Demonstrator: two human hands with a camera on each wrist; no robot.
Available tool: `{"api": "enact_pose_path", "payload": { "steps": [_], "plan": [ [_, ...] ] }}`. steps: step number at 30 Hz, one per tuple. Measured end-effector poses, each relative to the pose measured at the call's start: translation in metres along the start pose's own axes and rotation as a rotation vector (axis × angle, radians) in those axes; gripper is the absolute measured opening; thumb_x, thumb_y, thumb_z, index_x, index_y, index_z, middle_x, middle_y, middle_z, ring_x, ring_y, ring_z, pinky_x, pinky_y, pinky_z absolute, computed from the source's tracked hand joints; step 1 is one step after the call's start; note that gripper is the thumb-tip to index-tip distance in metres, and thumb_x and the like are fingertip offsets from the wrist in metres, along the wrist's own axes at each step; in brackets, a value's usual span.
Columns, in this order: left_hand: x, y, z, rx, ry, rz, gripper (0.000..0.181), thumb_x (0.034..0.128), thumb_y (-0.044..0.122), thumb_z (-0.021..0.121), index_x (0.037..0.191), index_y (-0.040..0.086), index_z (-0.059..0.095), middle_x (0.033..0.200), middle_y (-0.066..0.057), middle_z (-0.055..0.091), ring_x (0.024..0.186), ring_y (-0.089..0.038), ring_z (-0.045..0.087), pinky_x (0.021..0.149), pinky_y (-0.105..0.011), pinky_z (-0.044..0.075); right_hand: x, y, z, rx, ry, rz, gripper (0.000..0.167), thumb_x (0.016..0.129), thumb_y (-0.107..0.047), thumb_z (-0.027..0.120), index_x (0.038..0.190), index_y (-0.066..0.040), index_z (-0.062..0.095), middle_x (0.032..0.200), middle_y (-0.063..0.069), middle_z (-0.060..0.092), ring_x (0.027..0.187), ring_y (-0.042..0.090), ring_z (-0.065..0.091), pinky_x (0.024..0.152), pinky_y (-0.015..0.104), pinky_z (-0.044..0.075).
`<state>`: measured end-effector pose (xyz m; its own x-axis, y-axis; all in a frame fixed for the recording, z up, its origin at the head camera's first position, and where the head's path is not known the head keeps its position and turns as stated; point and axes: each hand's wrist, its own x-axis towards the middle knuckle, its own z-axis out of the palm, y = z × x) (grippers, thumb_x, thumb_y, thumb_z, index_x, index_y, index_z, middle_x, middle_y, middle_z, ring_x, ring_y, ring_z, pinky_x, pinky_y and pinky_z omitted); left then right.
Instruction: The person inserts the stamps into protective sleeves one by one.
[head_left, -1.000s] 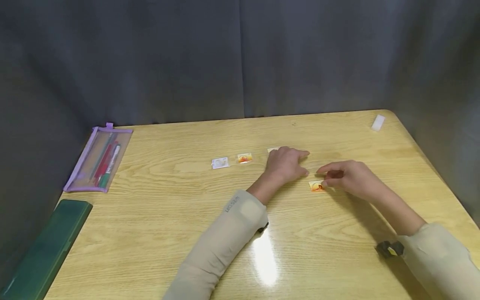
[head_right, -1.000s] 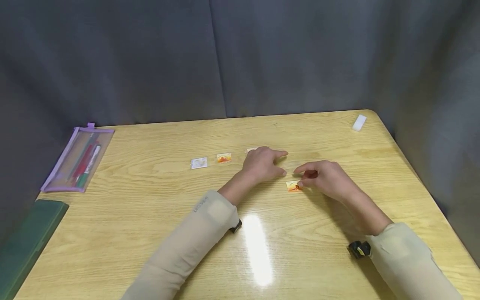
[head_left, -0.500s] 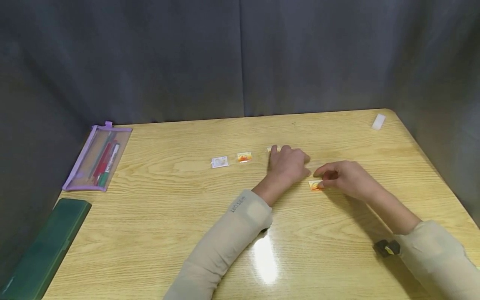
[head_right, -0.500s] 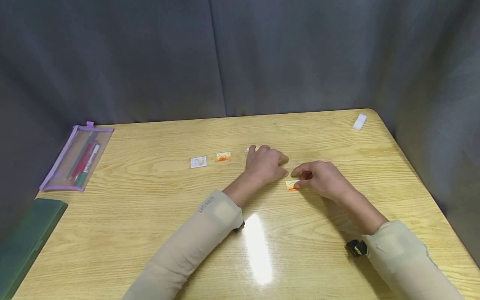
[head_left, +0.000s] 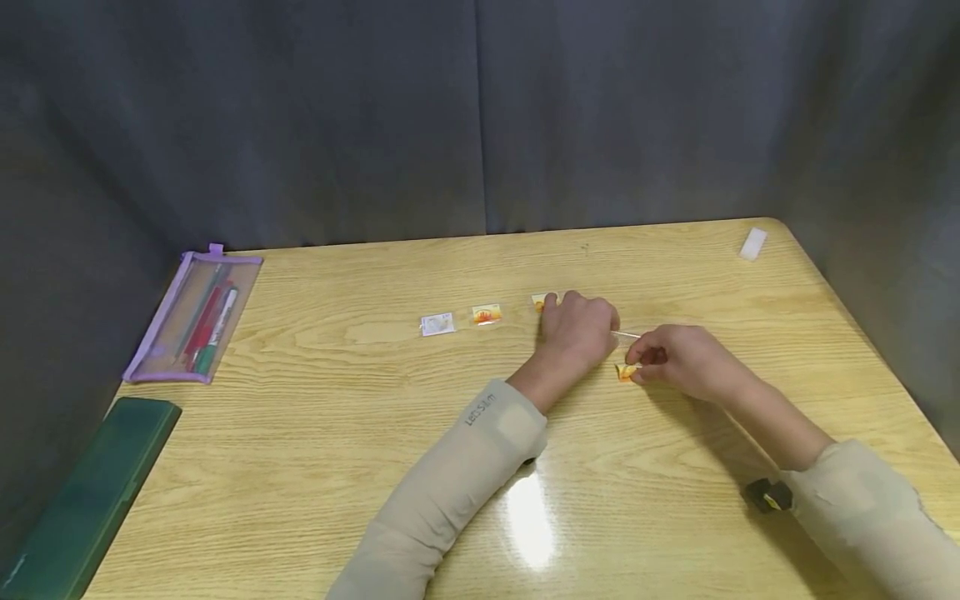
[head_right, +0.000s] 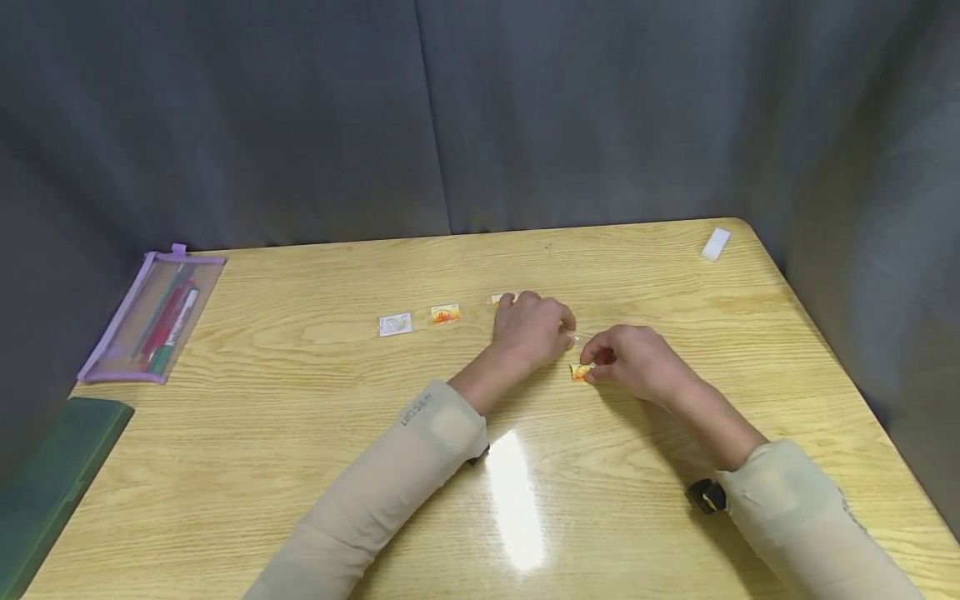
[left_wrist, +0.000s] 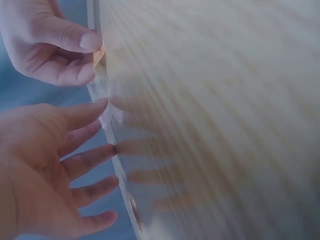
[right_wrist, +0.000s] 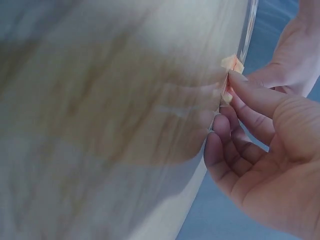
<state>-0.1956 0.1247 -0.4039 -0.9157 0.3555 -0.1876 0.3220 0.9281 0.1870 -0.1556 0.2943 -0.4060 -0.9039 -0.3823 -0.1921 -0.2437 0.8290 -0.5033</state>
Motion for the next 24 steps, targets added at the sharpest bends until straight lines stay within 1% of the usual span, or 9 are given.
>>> {"api": "enact_pose_path", "payload": {
  "steps": [3, 6, 10, 14, 16, 17, 19, 22, 24],
  "plan": [
    [0.000, -0.002, 0.000, 0.011, 0.008, -0.007, 0.009, 0.0956, 0.036, 0.069, 0.095, 0.039, 0.077, 0.108, 0.014, 0.075, 0.115, -0.015, 0.059, 0.120, -0.049, 0.031, 0.002, -0.001, 0.001, -0.011, -0.007, -0.003, 0.006, 0.087, -0.017, 0.080, 0.092, -0.018, 0.077, 0.083, -0.008, 0.071, 0.076, 0.011, 0.055, 0.071, 0.029, 0.046],
    [-0.001, -0.004, -0.001, 0.027, 0.006, -0.006, 0.010, 0.0955, 0.038, 0.069, 0.090, 0.039, 0.077, 0.107, 0.016, 0.074, 0.117, -0.014, 0.059, 0.121, -0.048, 0.031, 0.002, 0.000, 0.001, 0.004, 0.003, -0.011, 0.006, 0.087, -0.018, 0.080, 0.090, -0.020, 0.076, 0.085, -0.008, 0.071, 0.078, 0.010, 0.056, 0.073, 0.029, 0.046],
    [-0.006, -0.014, -0.004, 0.011, 0.026, 0.009, 0.008, 0.0946, 0.040, 0.070, 0.095, 0.039, 0.078, 0.109, 0.019, 0.074, 0.120, -0.014, 0.057, 0.122, -0.048, 0.031, -0.002, 0.003, -0.003, 0.052, 0.052, -0.022, 0.008, 0.089, -0.013, 0.078, 0.091, -0.020, 0.074, 0.088, -0.005, 0.072, 0.079, 0.009, 0.059, 0.072, 0.025, 0.049],
    [-0.015, -0.033, -0.017, -0.038, 0.081, 0.017, 0.010, 0.0951, 0.040, 0.070, 0.100, 0.037, 0.078, 0.111, 0.017, 0.074, 0.116, -0.015, 0.060, 0.116, -0.044, 0.039, -0.002, 0.003, -0.009, 0.091, 0.087, -0.031, 0.008, 0.092, -0.011, 0.075, 0.094, -0.019, 0.074, 0.090, -0.003, 0.072, 0.079, 0.009, 0.062, 0.068, 0.022, 0.051],
    [-0.020, -0.044, -0.026, -0.077, 0.098, 0.003, 0.010, 0.0951, 0.040, 0.071, 0.101, 0.036, 0.078, 0.113, 0.014, 0.074, 0.112, -0.016, 0.063, 0.106, -0.041, 0.046, -0.001, 0.001, -0.011, 0.100, 0.099, -0.037, 0.006, 0.093, -0.015, 0.075, 0.095, -0.020, 0.074, 0.092, -0.003, 0.073, 0.081, 0.010, 0.064, 0.070, 0.022, 0.052],
    [-0.023, -0.050, -0.029, -0.100, 0.102, -0.005, 0.010, 0.0950, 0.040, 0.071, 0.101, 0.036, 0.077, 0.116, 0.013, 0.074, 0.108, -0.016, 0.065, 0.099, -0.039, 0.051, 0.000, -0.001, -0.013, 0.106, 0.104, -0.039, 0.005, 0.094, -0.016, 0.074, 0.096, -0.020, 0.074, 0.092, -0.003, 0.074, 0.082, 0.010, 0.065, 0.071, 0.023, 0.053],
    [-0.027, -0.061, -0.035, -0.177, 0.101, -0.022, 0.009, 0.0944, 0.040, 0.072, 0.101, 0.035, 0.077, 0.120, 0.012, 0.073, 0.104, -0.016, 0.067, 0.084, -0.036, 0.054, 0.002, -0.005, -0.015, 0.129, 0.116, -0.030, 0.003, 0.095, -0.022, 0.074, 0.098, -0.021, 0.073, 0.096, -0.003, 0.075, 0.088, 0.012, 0.068, 0.074, 0.022, 0.054],
    [-0.034, -0.077, -0.042, -0.336, 0.091, -0.013, 0.007, 0.0945, 0.035, 0.073, 0.100, 0.031, 0.076, 0.115, 0.010, 0.074, 0.094, -0.014, 0.069, 0.067, -0.030, 0.052, 0.005, -0.013, -0.019, 0.200, 0.121, -0.010, 0.008, 0.096, -0.026, 0.072, 0.102, -0.020, 0.072, 0.101, 0.001, 0.077, 0.094, 0.014, 0.072, 0.076, 0.022, 0.056],
    [-0.038, -0.087, -0.044, -0.453, 0.088, 0.011, 0.007, 0.0951, 0.032, 0.073, 0.099, 0.027, 0.076, 0.106, 0.009, 0.075, 0.090, -0.013, 0.068, 0.065, -0.027, 0.050, 0.008, -0.019, -0.020, 0.248, 0.124, -0.004, 0.012, 0.097, -0.028, 0.071, 0.104, -0.018, 0.072, 0.103, 0.003, 0.076, 0.094, 0.014, 0.072, 0.076, 0.021, 0.056]
  ]
}}
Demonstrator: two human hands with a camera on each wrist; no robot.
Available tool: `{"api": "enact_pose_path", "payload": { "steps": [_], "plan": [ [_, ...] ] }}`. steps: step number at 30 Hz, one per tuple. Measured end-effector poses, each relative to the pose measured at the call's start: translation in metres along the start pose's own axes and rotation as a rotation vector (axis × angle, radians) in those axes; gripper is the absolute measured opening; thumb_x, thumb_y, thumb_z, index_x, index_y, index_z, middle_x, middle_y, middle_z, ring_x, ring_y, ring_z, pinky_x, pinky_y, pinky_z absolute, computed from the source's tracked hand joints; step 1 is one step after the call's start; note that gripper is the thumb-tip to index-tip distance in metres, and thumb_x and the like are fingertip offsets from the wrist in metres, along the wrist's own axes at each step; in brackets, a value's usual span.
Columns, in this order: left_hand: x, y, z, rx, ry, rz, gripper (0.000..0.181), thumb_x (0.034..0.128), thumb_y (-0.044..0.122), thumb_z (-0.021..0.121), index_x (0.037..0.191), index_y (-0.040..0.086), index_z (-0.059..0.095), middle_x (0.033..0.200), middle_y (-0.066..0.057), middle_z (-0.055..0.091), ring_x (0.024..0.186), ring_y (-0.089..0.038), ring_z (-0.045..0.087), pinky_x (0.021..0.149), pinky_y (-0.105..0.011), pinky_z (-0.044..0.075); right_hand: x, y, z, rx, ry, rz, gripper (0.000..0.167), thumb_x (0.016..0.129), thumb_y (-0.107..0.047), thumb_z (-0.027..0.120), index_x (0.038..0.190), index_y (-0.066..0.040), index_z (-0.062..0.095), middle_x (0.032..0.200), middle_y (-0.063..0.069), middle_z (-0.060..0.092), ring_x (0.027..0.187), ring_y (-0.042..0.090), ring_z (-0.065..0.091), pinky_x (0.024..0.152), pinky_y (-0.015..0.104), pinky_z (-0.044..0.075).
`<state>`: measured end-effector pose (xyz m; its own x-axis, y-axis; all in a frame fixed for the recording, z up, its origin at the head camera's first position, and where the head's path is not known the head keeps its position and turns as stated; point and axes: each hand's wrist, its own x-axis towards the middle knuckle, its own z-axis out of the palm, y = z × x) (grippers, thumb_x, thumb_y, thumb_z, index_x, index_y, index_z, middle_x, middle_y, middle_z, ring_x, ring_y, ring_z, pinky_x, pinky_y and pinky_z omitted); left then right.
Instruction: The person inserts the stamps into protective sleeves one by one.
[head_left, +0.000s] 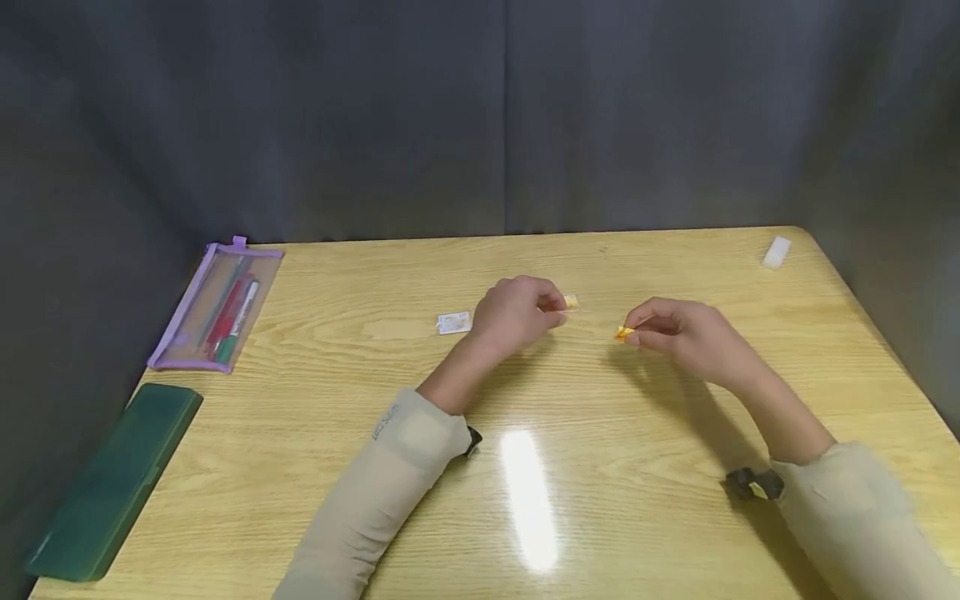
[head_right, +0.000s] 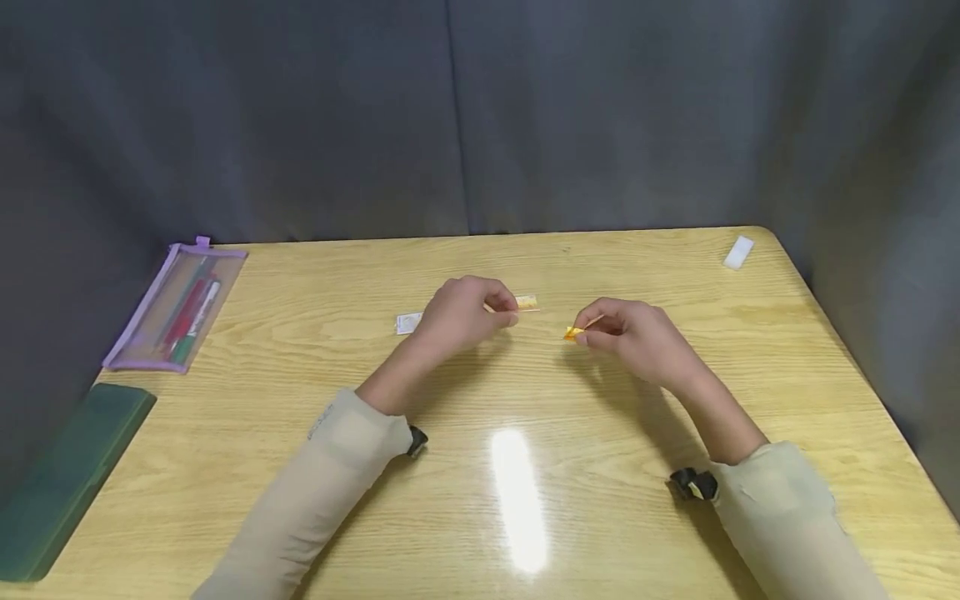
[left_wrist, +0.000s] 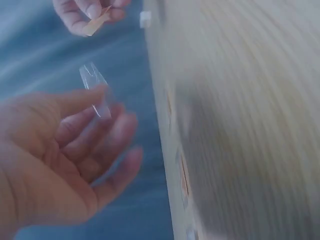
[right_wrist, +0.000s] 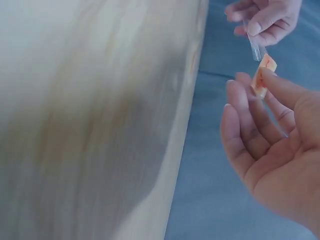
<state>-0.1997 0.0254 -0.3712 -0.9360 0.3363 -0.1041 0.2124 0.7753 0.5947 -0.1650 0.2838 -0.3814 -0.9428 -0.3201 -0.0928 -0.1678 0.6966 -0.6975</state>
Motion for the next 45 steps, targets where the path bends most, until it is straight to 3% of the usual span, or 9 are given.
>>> {"api": "enact_pose_path", "payload": {
  "steps": [4, 9, 13, 19, 22, 27, 34, 41, 45],
  "plan": [
    [-0.008, -0.017, -0.009, -0.230, -0.005, 0.004, 0.005, 0.0953, 0.025, 0.072, 0.099, 0.023, 0.075, 0.095, 0.005, 0.071, 0.082, -0.014, 0.066, 0.065, -0.025, 0.049, 0.008, -0.013, 0.007, 0.103, 0.005, 0.001, 0.017, 0.097, -0.025, 0.071, 0.109, -0.014, 0.072, 0.105, 0.008, 0.074, 0.089, 0.015, 0.070, 0.075, 0.025, 0.058],
    [-0.017, -0.033, -0.012, -0.482, -0.009, -0.038, 0.009, 0.0946, 0.020, 0.072, 0.103, 0.019, 0.074, 0.098, -0.001, 0.069, 0.086, -0.020, 0.072, 0.066, -0.029, 0.055, 0.018, -0.024, 0.017, 0.195, 0.011, 0.003, 0.021, 0.096, -0.022, 0.072, 0.113, -0.010, 0.071, 0.106, 0.012, 0.073, 0.088, 0.015, 0.071, 0.078, 0.027, 0.060],
    [-0.021, -0.045, -0.013, -0.652, -0.026, -0.065, 0.019, 0.0938, 0.014, 0.072, 0.113, 0.012, 0.074, 0.100, -0.005, 0.065, 0.090, -0.022, 0.071, 0.083, -0.039, 0.063, 0.026, -0.029, 0.026, 0.285, 0.000, 0.016, 0.025, 0.097, -0.023, 0.071, 0.116, -0.007, 0.069, 0.106, 0.012, 0.074, 0.091, 0.021, 0.072, 0.082, 0.029, 0.061],
    [-0.024, -0.057, -0.012, -0.865, -0.052, -0.130, 0.039, 0.0936, 0.004, 0.071, 0.132, 0.012, 0.066, 0.083, -0.001, 0.052, 0.080, -0.015, 0.058, 0.100, -0.048, 0.057, 0.036, -0.033, 0.036, 0.588, -0.029, 0.068, 0.029, 0.099, -0.014, 0.066, 0.123, 0.001, 0.061, 0.099, 0.003, 0.069, 0.090, 0.016, 0.069, 0.087, 0.029, 0.062],
    [-0.024, -0.058, -0.010, -0.907, -0.062, -0.160, 0.040, 0.0936, 0.002, 0.070, 0.133, 0.012, 0.066, 0.086, -0.005, 0.060, 0.080, -0.012, 0.060, 0.102, -0.049, 0.056, 0.039, -0.033, 0.039, 0.705, -0.024, 0.088, 0.026, 0.099, -0.008, 0.065, 0.123, 0.002, 0.060, 0.097, 0.000, 0.066, 0.087, 0.012, 0.068, 0.087, 0.027, 0.062],
    [-0.025, -0.055, -0.007, -0.932, -0.075, -0.168, 0.028, 0.0965, 0.004, 0.067, 0.124, 0.005, 0.071, 0.121, -0.016, 0.069, 0.104, -0.025, 0.070, 0.103, -0.047, 0.056, 0.040, -0.035, 0.043, 0.786, -0.011, 0.107, 0.030, 0.097, -0.003, 0.066, 0.126, 0.001, 0.060, 0.094, 0.001, 0.065, 0.085, 0.011, 0.069, 0.085, 0.026, 0.062],
    [-0.028, -0.056, -0.008, -0.926, -0.090, -0.160, 0.026, 0.1017, 0.009, 0.060, 0.125, 0.006, 0.070, 0.115, -0.016, 0.074, 0.084, -0.014, 0.073, 0.102, -0.048, 0.056, 0.040, -0.039, 0.047, 0.791, -0.008, 0.108, 0.031, 0.097, -0.001, 0.065, 0.127, 0.002, 0.059, 0.090, -0.001, 0.066, 0.085, 0.015, 0.071, 0.083, 0.027, 0.063],
    [-0.028, -0.054, -0.006, -0.944, -0.118, -0.166, 0.032, 0.1007, 0.009, 0.062, 0.133, 0.009, 0.066, 0.118, -0.016, 0.075, 0.096, -0.022, 0.077, 0.101, -0.044, 0.057, 0.040, -0.037, 0.047, 0.815, -0.003, 0.105, 0.023, 0.100, -0.004, 0.060, 0.123, 0.001, 0.058, 0.099, 0.003, 0.065, 0.086, 0.016, 0.073, 0.083, 0.029, 0.063],
    [-0.029, -0.053, -0.005, -0.945, -0.129, -0.146, 0.035, 0.0992, 0.008, 0.064, 0.134, 0.004, 0.062, 0.118, -0.018, 0.074, 0.092, -0.022, 0.077, 0.100, -0.044, 0.058, 0.040, -0.035, 0.045, 0.804, 0.004, 0.121, 0.022, 0.102, -0.007, 0.059, 0.122, 0.001, 0.057, 0.101, 0.002, 0.067, 0.086, 0.017, 0.074, 0.083, 0.028, 0.063]
  ]
}}
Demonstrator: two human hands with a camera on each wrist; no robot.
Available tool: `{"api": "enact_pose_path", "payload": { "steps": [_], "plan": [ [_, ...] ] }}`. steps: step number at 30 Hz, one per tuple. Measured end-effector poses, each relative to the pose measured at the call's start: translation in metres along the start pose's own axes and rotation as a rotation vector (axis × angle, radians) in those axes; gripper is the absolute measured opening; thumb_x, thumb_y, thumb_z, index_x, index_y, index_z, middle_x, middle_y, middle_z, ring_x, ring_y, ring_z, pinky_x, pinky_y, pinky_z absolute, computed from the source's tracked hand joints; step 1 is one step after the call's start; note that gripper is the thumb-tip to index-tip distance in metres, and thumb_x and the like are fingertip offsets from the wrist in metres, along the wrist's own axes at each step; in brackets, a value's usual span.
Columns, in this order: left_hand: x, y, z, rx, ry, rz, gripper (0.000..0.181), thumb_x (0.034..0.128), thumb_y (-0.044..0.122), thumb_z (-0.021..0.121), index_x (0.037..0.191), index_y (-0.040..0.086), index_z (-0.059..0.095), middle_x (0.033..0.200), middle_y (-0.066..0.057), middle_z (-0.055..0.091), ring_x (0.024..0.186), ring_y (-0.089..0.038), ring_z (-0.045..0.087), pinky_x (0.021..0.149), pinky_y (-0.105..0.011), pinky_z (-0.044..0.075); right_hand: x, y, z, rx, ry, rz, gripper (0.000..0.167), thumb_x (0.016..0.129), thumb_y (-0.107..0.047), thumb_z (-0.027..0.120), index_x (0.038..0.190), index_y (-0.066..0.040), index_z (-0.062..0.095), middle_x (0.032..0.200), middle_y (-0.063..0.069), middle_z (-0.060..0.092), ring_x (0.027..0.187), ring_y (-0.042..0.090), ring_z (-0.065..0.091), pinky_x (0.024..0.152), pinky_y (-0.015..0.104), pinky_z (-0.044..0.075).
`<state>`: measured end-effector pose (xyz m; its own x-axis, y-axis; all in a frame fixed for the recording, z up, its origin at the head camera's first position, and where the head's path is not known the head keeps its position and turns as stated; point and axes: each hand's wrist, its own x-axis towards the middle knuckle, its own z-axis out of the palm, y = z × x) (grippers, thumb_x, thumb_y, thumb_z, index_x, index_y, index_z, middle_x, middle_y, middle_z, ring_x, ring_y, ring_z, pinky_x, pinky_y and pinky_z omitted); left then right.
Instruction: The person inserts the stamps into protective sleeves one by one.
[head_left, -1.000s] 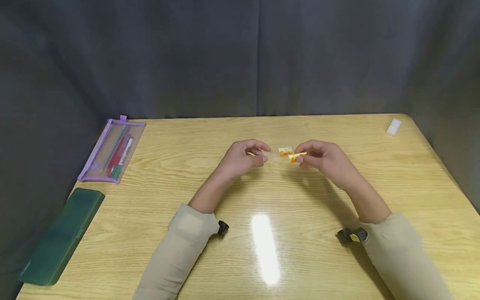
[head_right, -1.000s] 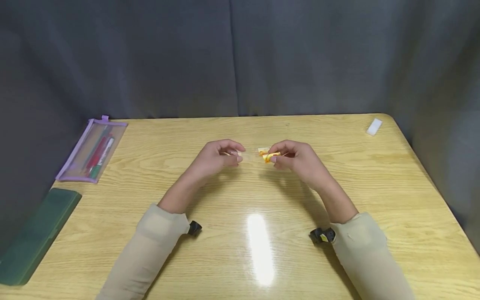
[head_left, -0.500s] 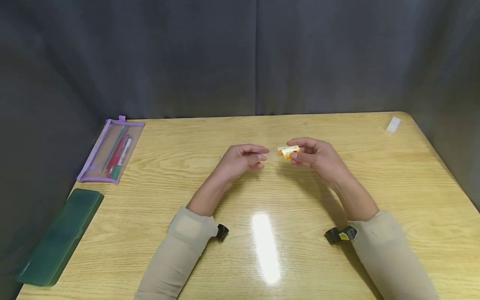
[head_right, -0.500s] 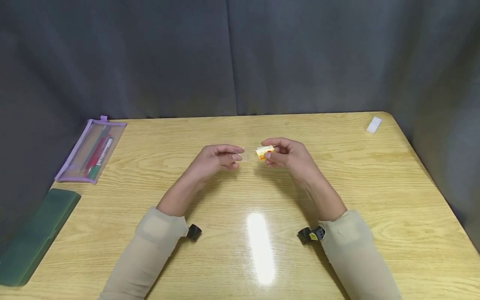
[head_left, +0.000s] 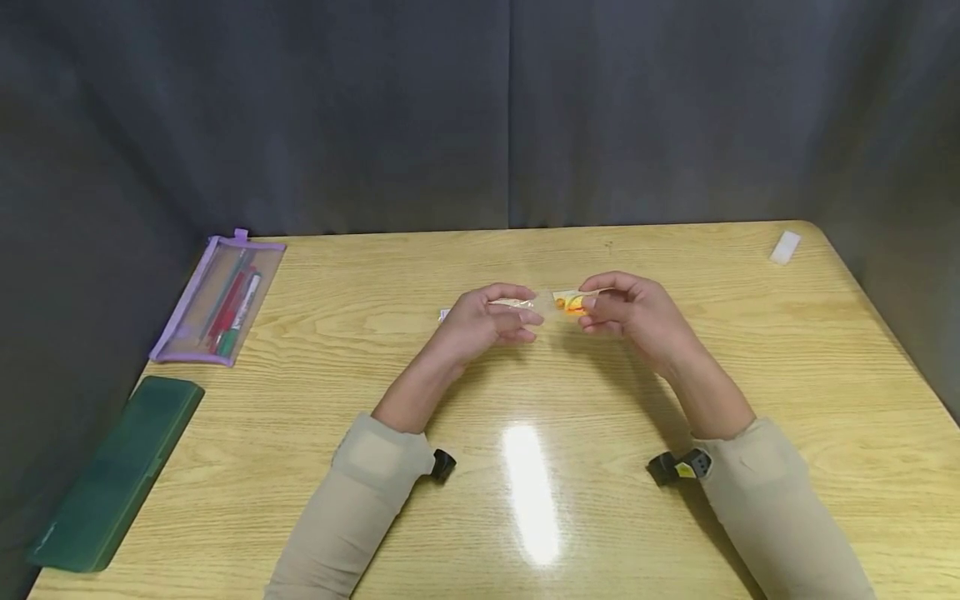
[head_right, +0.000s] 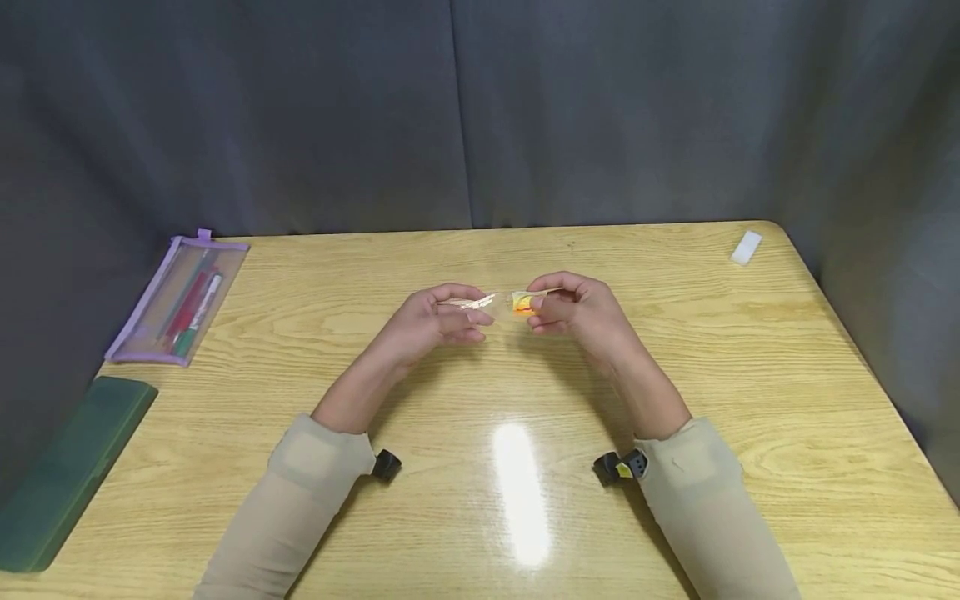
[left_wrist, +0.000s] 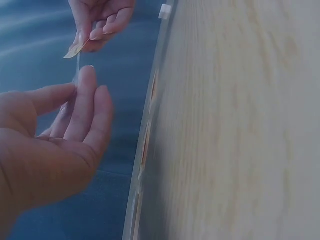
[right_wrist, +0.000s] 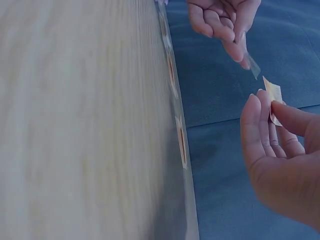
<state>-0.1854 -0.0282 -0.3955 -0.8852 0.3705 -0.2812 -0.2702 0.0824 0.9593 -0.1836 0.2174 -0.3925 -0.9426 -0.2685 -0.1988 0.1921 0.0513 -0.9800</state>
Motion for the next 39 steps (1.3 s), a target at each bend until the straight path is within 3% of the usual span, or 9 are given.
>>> {"api": "enact_pose_path", "payload": {
  "steps": [4, 11, 18, 23, 27, 31, 39],
  "plan": [
    [-0.0002, -0.0014, 0.0016, 0.001, 0.001, 0.015, 0.029, 0.0991, 0.008, 0.062, 0.126, -0.003, 0.064, 0.116, -0.016, 0.075, 0.084, -0.018, 0.076, 0.099, -0.046, 0.058, 0.0008, 0.0004, 0.0007, 0.008, -0.008, 0.025, 0.020, 0.101, -0.009, 0.061, 0.118, 0.001, 0.058, 0.098, 0.001, 0.069, 0.085, 0.015, 0.074, 0.082, 0.028, 0.063],
    [0.0016, -0.0037, 0.0038, -0.030, 0.091, 0.035, 0.022, 0.0959, 0.017, 0.072, 0.109, 0.000, 0.074, 0.100, -0.013, 0.078, 0.076, -0.015, 0.076, 0.087, -0.038, 0.063, 0.0007, -0.0001, 0.0027, 0.022, -0.013, 0.049, 0.019, 0.100, -0.007, 0.061, 0.115, 0.004, 0.058, 0.090, 0.001, 0.070, 0.078, 0.013, 0.073, 0.077, 0.027, 0.064],
    [-0.0004, -0.0019, 0.0074, -0.014, 0.147, 0.061, 0.028, 0.0943, 0.025, 0.075, 0.102, -0.003, 0.076, 0.089, -0.013, 0.078, 0.074, -0.018, 0.078, 0.083, -0.033, 0.064, -0.0007, 0.0001, 0.0031, 0.016, -0.008, 0.063, 0.019, 0.100, -0.008, 0.062, 0.113, 0.005, 0.058, 0.087, 0.000, 0.071, 0.073, 0.010, 0.071, 0.074, 0.026, 0.063],
    [-0.0011, 0.0004, 0.0095, -0.054, 0.194, 0.088, 0.027, 0.0965, 0.021, 0.072, 0.107, -0.004, 0.075, 0.097, -0.016, 0.078, 0.076, -0.016, 0.078, 0.085, -0.030, 0.063, -0.0016, -0.0005, 0.0041, 0.022, -0.007, 0.072, 0.018, 0.101, -0.011, 0.063, 0.112, 0.002, 0.058, 0.085, -0.001, 0.072, 0.071, 0.008, 0.070, 0.073, 0.025, 0.063],
    [-0.0009, 0.0011, 0.0100, -0.113, 0.203, 0.111, 0.020, 0.0969, 0.008, 0.068, 0.111, -0.004, 0.074, 0.107, -0.018, 0.075, 0.079, -0.013, 0.076, 0.091, -0.037, 0.061, -0.0018, -0.0006, 0.0041, 0.047, -0.008, 0.074, 0.018, 0.101, -0.012, 0.063, 0.111, 0.002, 0.058, 0.085, -0.001, 0.073, 0.071, 0.008, 0.070, 0.072, 0.024, 0.063],
    [0.0002, 0.0005, 0.0092, -0.107, 0.204, 0.119, 0.021, 0.0965, 0.006, 0.065, 0.114, -0.001, 0.073, 0.110, -0.017, 0.074, 0.079, -0.011, 0.074, 0.094, -0.042, 0.061, -0.0018, -0.0006, 0.0042, 0.062, -0.007, 0.065, 0.020, 0.101, -0.013, 0.064, 0.112, 0.002, 0.058, 0.085, 0.000, 0.073, 0.071, 0.007, 0.070, 0.071, 0.023, 0.063],
    [-0.0007, 0.0019, 0.0083, -0.110, 0.171, 0.074, 0.025, 0.0990, 0.010, 0.066, 0.123, 0.009, 0.073, 0.120, -0.012, 0.074, 0.078, -0.010, 0.074, 0.068, -0.023, 0.063, -0.0016, -0.0019, 0.0047, 0.057, -0.003, 0.058, 0.020, 0.101, -0.013, 0.063, 0.113, 0.002, 0.056, 0.084, -0.001, 0.073, 0.070, 0.008, 0.070, 0.072, 0.024, 0.063]
  ]
}}
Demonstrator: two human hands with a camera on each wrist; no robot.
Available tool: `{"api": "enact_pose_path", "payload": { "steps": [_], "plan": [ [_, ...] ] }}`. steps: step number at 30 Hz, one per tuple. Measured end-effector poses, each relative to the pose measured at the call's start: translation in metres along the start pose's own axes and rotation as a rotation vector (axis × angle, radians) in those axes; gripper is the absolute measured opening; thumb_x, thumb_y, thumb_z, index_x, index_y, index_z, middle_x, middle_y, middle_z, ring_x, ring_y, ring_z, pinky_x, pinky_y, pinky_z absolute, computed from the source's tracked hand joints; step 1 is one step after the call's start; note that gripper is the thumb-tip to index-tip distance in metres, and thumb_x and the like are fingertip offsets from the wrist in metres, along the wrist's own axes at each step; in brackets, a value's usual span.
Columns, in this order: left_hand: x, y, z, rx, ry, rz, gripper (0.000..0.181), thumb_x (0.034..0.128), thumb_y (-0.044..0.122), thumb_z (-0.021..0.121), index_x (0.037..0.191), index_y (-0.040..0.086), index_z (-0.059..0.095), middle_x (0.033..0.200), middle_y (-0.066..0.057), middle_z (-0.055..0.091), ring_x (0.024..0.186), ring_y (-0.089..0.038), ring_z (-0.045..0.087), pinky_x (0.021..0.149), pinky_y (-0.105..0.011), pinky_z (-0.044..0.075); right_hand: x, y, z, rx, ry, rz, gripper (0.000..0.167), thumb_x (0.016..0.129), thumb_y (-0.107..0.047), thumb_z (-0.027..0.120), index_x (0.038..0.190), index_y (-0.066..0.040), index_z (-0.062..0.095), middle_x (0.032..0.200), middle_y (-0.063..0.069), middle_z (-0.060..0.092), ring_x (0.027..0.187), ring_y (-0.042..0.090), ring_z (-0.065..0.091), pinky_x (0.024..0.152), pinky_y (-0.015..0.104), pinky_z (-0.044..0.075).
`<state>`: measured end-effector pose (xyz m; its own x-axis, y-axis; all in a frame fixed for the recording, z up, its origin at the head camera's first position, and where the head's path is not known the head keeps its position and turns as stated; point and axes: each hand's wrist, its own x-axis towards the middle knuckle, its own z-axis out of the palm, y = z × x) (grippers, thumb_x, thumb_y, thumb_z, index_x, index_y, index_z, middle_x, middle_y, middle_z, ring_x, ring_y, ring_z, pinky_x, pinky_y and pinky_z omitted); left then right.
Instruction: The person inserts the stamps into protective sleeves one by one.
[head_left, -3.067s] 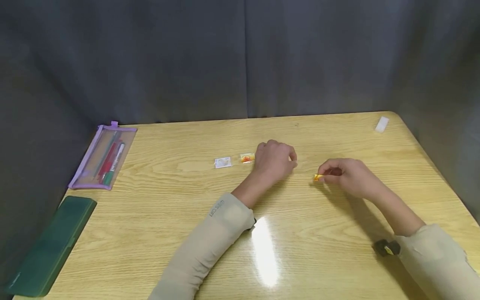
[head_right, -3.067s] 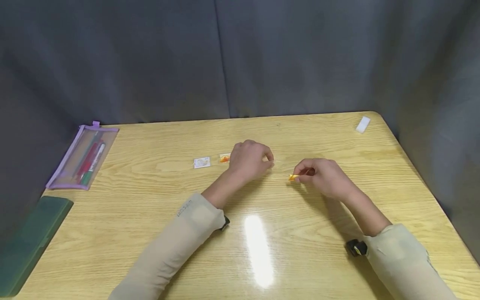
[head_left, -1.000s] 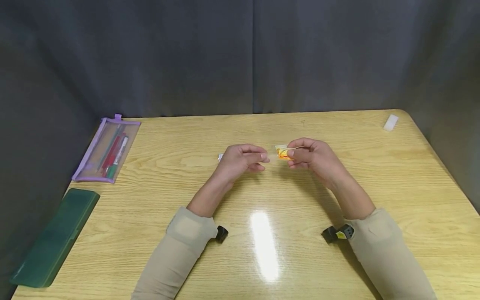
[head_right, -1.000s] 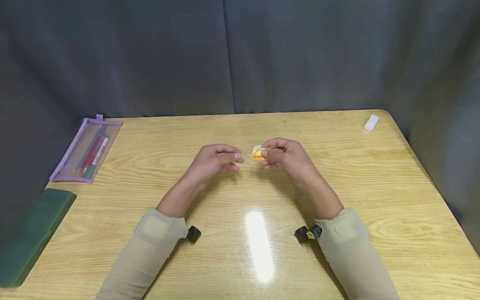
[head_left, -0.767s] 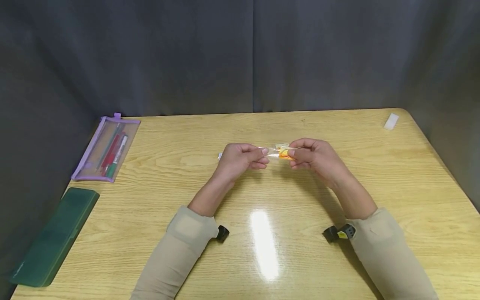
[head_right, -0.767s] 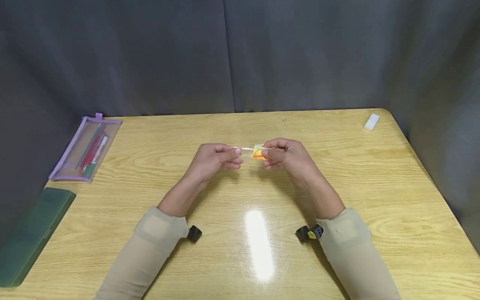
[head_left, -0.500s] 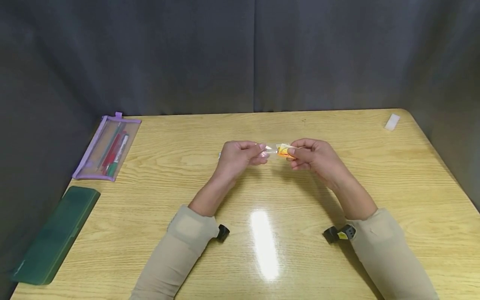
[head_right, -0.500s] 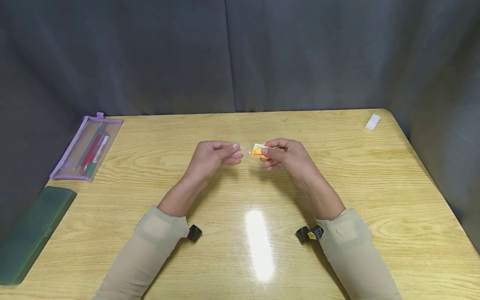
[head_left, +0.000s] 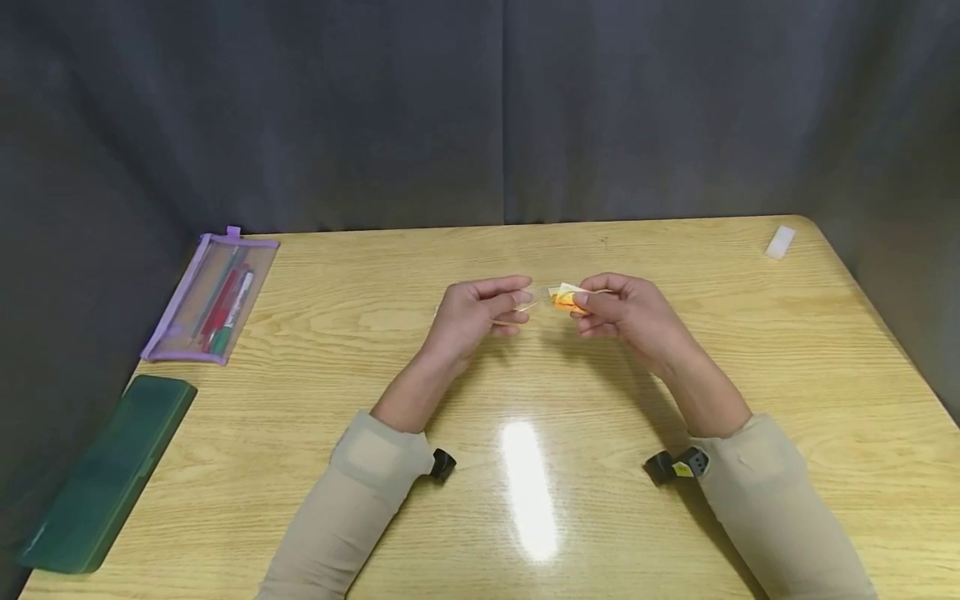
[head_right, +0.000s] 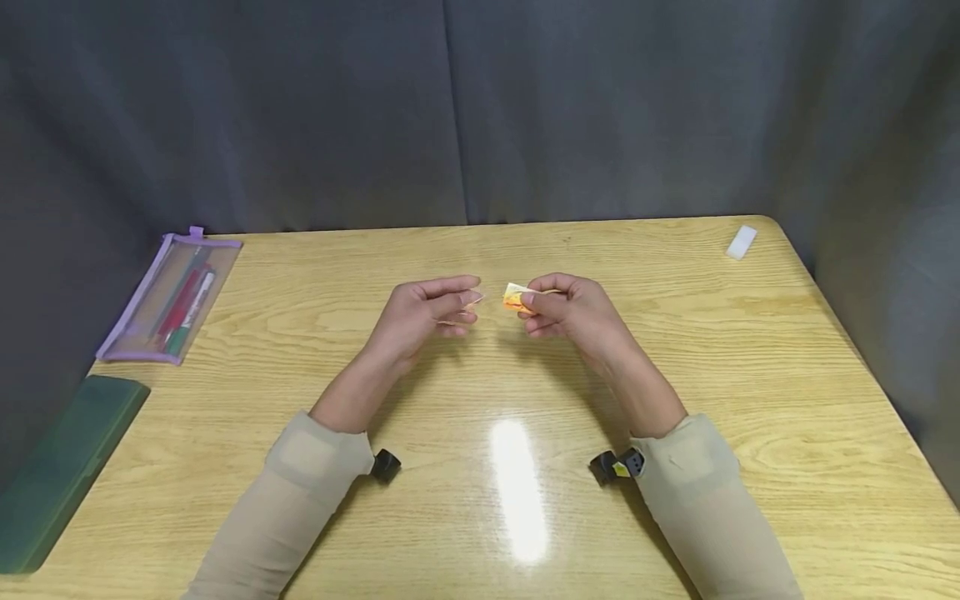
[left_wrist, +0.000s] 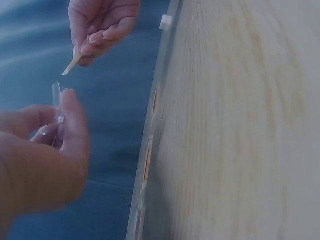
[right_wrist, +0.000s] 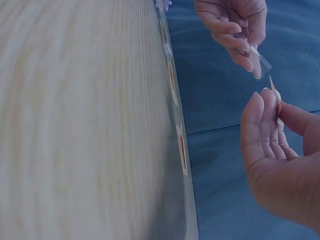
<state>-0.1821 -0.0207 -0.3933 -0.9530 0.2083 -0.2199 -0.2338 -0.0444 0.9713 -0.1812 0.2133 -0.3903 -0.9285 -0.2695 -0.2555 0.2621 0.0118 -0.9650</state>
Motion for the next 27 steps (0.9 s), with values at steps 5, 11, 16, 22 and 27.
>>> {"api": "enact_pose_path", "payload": {
  "steps": [5, 11, 16, 22, 27],
  "plan": [
    [-0.0002, 0.0012, 0.0016, -0.005, -0.013, 0.016, 0.034, 0.0953, 0.000, 0.063, 0.127, 0.008, 0.071, 0.119, -0.018, 0.073, 0.080, -0.011, 0.074, 0.069, -0.023, 0.062, -0.0008, -0.0010, 0.0003, -0.001, -0.002, -0.002, 0.020, 0.101, -0.013, 0.062, 0.113, 0.002, 0.056, 0.084, -0.001, 0.072, 0.071, 0.007, 0.070, 0.072, 0.024, 0.063],
    [-0.0001, 0.0011, 0.0033, 0.023, -0.008, 0.024, 0.028, 0.0955, 0.005, 0.068, 0.123, 0.003, 0.071, 0.111, -0.012, 0.075, 0.082, -0.011, 0.071, 0.079, -0.035, 0.062, -0.0007, -0.0010, 0.0003, 0.000, 0.001, -0.003, 0.019, 0.102, -0.013, 0.062, 0.113, 0.002, 0.056, 0.085, -0.001, 0.073, 0.071, 0.008, 0.070, 0.072, 0.024, 0.063],
    [-0.0017, 0.0009, 0.0036, 0.026, -0.003, 0.022, 0.025, 0.0950, 0.013, 0.072, 0.117, 0.002, 0.074, 0.110, -0.012, 0.075, 0.082, -0.010, 0.073, 0.080, -0.036, 0.063, -0.0008, -0.0011, 0.0010, -0.005, -0.003, -0.011, 0.021, 0.102, -0.013, 0.062, 0.114, 0.002, 0.056, 0.087, 0.000, 0.072, 0.071, 0.008, 0.070, 0.072, 0.024, 0.063],
    [-0.0039, 0.0014, 0.0040, 0.074, -0.012, 0.009, 0.023, 0.0946, 0.017, 0.074, 0.111, 0.000, 0.076, 0.099, -0.013, 0.078, 0.077, -0.012, 0.076, 0.072, -0.031, 0.064, -0.0006, -0.0002, 0.0017, -0.003, -0.012, -0.025, 0.018, 0.101, -0.010, 0.060, 0.114, 0.001, 0.056, 0.087, 0.000, 0.070, 0.071, 0.008, 0.069, 0.072, 0.024, 0.063],
    [-0.0045, 0.0006, 0.0047, 0.105, 0.006, 0.011, 0.025, 0.0934, 0.024, 0.076, 0.100, 0.000, 0.077, 0.086, -0.012, 0.078, 0.072, -0.013, 0.075, 0.072, -0.035, 0.065, -0.0018, 0.0006, 0.0026, 0.023, -0.019, -0.043, 0.016, 0.100, -0.006, 0.060, 0.113, 0.002, 0.056, 0.088, 0.001, 0.069, 0.069, 0.010, 0.069, 0.070, 0.024, 0.063]
  ]
}}
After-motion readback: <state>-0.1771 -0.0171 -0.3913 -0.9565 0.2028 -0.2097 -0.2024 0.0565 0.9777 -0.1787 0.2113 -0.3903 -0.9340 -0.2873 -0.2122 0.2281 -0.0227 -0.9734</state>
